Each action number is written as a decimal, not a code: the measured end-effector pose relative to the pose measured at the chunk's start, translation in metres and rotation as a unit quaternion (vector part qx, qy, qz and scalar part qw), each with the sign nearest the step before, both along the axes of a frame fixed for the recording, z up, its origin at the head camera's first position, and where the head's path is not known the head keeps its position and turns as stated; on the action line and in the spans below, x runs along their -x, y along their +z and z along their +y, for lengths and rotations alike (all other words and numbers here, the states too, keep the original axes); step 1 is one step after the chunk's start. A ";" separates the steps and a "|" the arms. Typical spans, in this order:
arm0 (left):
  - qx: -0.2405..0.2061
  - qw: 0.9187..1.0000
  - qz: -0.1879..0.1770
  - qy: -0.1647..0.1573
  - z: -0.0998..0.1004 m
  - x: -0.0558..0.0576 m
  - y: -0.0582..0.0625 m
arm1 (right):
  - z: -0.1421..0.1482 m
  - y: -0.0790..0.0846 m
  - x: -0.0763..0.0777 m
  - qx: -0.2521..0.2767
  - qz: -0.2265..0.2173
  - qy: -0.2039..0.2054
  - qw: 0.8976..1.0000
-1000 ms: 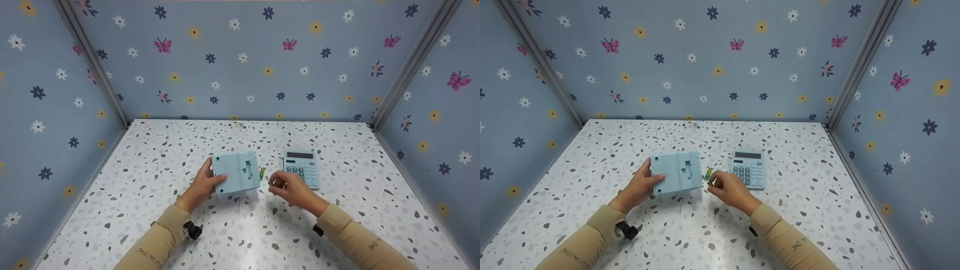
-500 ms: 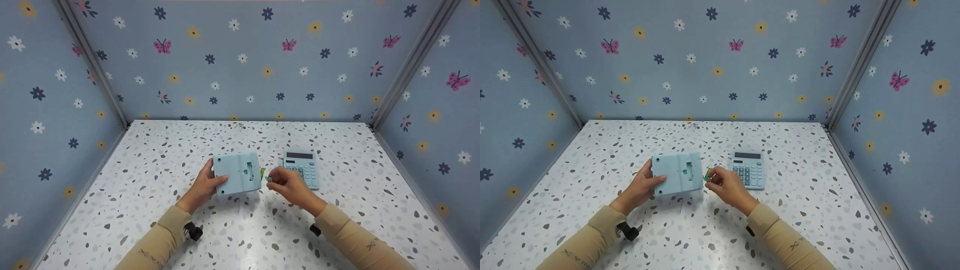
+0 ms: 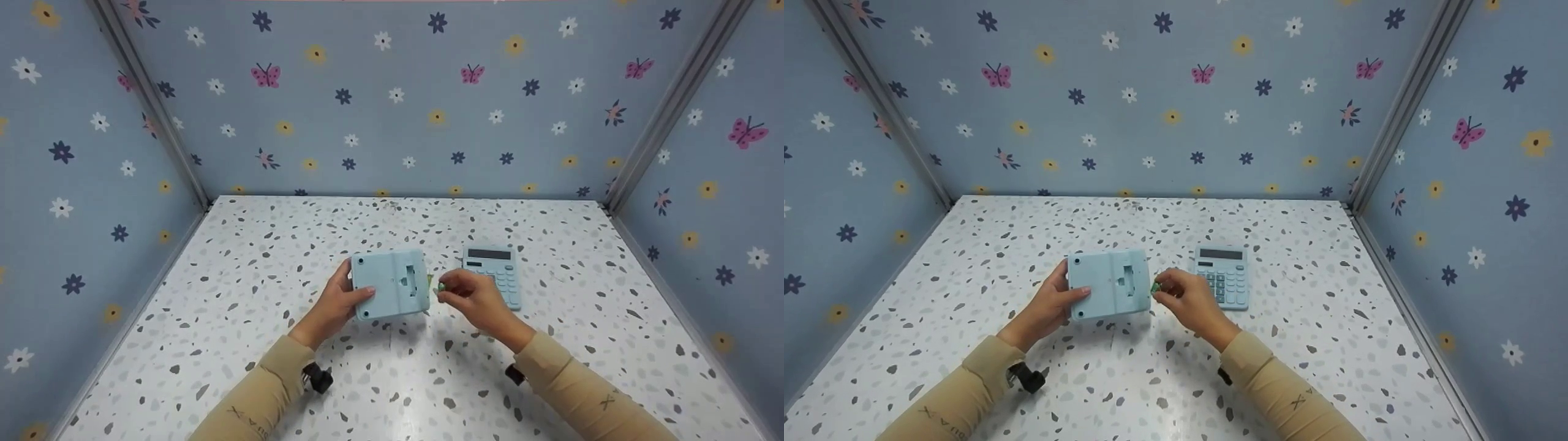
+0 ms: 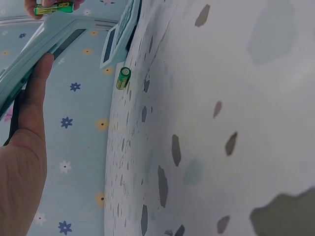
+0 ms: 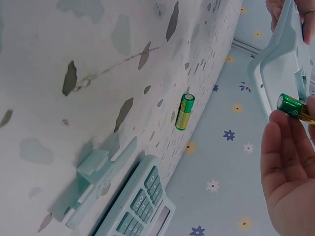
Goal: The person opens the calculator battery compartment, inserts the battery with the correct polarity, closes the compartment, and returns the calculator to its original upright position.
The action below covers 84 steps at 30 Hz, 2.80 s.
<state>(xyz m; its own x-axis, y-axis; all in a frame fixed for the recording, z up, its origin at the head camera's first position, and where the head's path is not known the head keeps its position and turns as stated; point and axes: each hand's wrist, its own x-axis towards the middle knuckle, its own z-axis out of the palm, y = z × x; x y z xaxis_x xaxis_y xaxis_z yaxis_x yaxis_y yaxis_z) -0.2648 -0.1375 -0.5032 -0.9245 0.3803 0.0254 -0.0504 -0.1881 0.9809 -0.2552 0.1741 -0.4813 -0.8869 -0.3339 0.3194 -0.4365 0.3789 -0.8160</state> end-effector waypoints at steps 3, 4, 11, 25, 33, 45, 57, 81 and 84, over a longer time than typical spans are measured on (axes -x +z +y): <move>-0.004 1.000 -0.001 -0.002 0.001 0.000 0.000 | 0.000 0.001 0.000 0.005 0.009 -0.006 1.000; -0.006 1.000 -0.002 -0.002 0.002 0.001 0.000 | 0.000 0.002 0.000 0.004 0.012 -0.009 1.000; -0.015 1.000 -0.005 -0.001 0.006 0.001 0.000 | 0.000 0.007 -0.002 0.010 0.010 -0.026 1.000; -0.003 1.000 -0.009 -0.010 0.011 -0.002 0.004 | -0.007 0.009 -0.004 0.041 0.035 -0.046 0.998; -0.003 1.000 -0.017 -0.011 0.014 -0.001 0.004 | -0.012 0.008 -0.004 0.067 0.022 -0.050 0.996; 0.000 1.000 -0.009 -0.010 0.019 -0.003 0.005 | -0.021 0.008 -0.005 0.082 0.014 -0.048 0.995; 0.006 1.000 -0.004 -0.016 0.022 -0.004 0.007 | -0.025 0.009 -0.006 0.066 0.034 -0.051 0.996; 0.008 1.000 0.014 -0.024 0.026 -0.008 0.008 | -0.028 0.011 -0.003 0.090 -0.014 -0.070 0.993; 0.006 0.999 0.019 -0.027 0.026 -0.009 0.008 | -0.029 0.012 -0.001 0.112 -0.033 -0.073 0.990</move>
